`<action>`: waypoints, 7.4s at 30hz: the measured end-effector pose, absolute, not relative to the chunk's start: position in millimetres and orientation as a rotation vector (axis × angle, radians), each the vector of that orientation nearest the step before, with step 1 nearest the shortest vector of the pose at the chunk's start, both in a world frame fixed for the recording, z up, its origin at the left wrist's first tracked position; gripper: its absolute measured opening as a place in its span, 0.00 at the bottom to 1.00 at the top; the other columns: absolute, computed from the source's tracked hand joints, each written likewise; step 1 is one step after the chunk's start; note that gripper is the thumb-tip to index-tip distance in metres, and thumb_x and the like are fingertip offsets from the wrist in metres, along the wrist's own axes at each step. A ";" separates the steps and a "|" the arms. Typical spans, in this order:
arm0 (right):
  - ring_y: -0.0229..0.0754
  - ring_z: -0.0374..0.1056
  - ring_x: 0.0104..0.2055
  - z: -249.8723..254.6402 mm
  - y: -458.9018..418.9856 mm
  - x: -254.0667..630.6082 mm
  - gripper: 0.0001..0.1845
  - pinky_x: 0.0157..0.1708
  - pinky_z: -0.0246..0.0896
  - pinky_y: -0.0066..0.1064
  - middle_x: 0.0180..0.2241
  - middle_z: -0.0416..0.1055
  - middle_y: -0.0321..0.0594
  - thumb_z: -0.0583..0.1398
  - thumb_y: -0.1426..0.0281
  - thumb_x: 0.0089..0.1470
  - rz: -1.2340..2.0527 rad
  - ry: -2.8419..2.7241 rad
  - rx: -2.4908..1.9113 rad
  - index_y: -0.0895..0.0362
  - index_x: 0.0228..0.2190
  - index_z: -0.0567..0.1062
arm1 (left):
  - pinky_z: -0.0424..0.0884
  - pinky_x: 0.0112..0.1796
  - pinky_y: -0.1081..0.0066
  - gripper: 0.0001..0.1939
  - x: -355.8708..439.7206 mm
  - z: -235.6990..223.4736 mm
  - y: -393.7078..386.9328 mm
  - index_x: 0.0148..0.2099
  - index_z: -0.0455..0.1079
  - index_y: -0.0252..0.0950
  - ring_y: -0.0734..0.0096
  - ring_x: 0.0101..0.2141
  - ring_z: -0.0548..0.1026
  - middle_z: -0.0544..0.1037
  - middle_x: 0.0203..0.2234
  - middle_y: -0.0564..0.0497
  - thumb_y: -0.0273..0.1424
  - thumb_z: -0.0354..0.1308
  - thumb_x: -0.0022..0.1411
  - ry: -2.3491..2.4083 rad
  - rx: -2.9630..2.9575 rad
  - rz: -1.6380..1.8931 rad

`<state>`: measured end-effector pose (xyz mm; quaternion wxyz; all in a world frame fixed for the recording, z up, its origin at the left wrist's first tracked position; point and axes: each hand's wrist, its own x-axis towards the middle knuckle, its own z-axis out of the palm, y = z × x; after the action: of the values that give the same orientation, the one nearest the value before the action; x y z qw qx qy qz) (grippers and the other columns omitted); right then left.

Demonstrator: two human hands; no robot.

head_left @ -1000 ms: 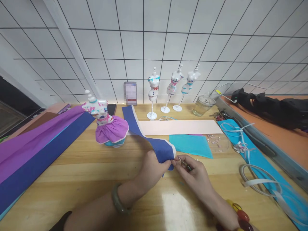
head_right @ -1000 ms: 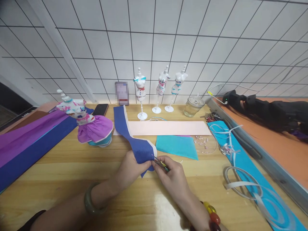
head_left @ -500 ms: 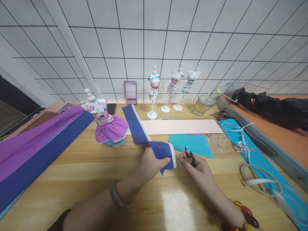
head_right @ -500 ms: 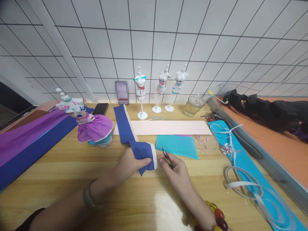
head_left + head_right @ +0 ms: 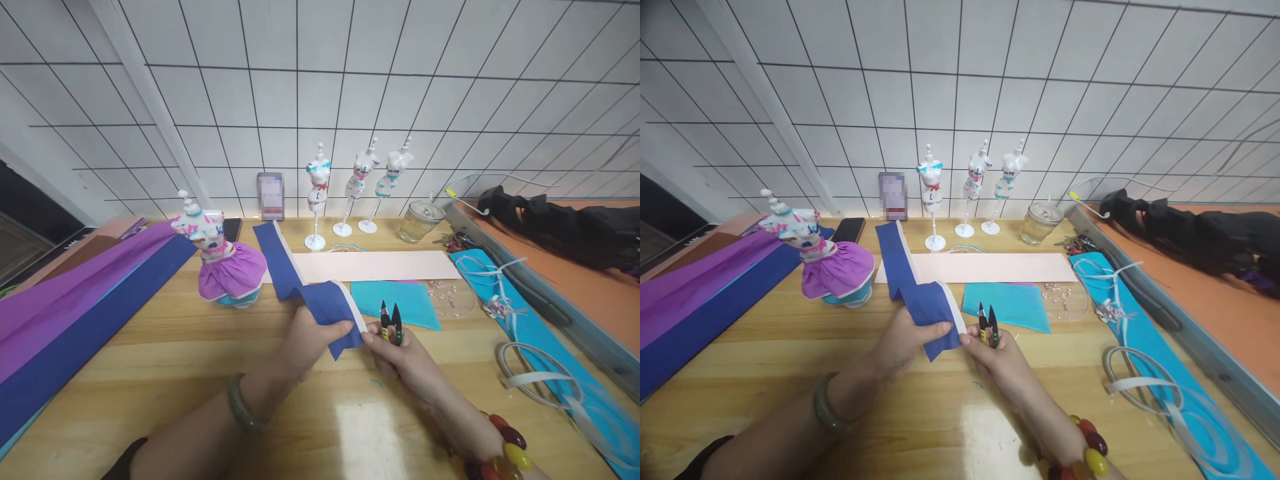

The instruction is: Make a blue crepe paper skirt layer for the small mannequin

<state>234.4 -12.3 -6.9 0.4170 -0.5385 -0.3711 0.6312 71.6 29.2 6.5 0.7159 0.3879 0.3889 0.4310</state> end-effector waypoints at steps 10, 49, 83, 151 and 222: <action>0.29 0.42 0.15 -11.5 -11.1 230.1 0.22 0.18 0.31 0.27 0.11 0.51 0.25 0.67 0.53 0.35 1.340 -1.091 -1.557 0.58 0.24 0.72 | 0.69 0.35 0.71 0.15 74.9 5.9 28.8 0.35 0.71 0.32 0.72 0.31 0.72 0.76 0.29 0.52 0.26 0.69 0.41 0.924 0.826 0.993; 0.28 0.41 0.17 -3.4 -19.7 226.3 0.16 0.17 0.35 0.24 0.17 0.51 0.25 0.62 0.58 0.50 1.935 -0.945 -1.026 0.56 0.30 0.64 | 0.61 0.25 0.75 0.12 56.4 40.2 25.1 0.38 0.74 0.36 0.75 0.23 0.68 0.74 0.24 0.53 0.35 0.52 0.57 1.008 1.530 0.624; 0.32 0.56 0.24 7.5 -13.5 228.0 0.19 0.22 0.49 0.26 0.27 0.65 0.34 0.66 0.58 0.42 1.286 -1.030 -1.322 0.57 0.30 0.67 | 0.57 0.18 0.77 0.11 69.9 31.3 21.0 0.29 0.71 0.34 0.77 0.17 0.64 0.65 0.14 0.57 0.35 0.52 0.55 1.056 1.516 0.420; 0.51 0.69 0.36 -21.8 17.5 470.4 0.12 0.30 0.54 0.32 0.34 0.75 0.48 0.61 0.64 0.42 0.009 -1.361 -2.333 0.56 0.31 0.72 | 0.63 0.26 0.70 0.20 63.6 36.0 21.6 0.42 0.71 0.34 0.69 0.21 0.69 0.68 0.21 0.55 0.43 0.51 0.56 1.101 1.649 0.403; 0.40 0.71 0.33 24.1 -70.8 225.6 0.18 0.25 0.62 0.26 0.41 0.76 0.48 0.68 0.62 0.41 1.170 -0.779 -1.466 0.59 0.35 0.78 | 0.68 0.34 0.71 0.12 67.4 18.7 12.5 0.39 0.73 0.36 0.69 0.31 0.74 0.79 0.31 0.50 0.26 0.48 0.60 0.938 1.972 0.771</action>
<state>225.6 -70.8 24.1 0.5271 -0.6133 -0.3260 0.4897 67.4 12.5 18.7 0.4014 0.7800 0.3709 0.3049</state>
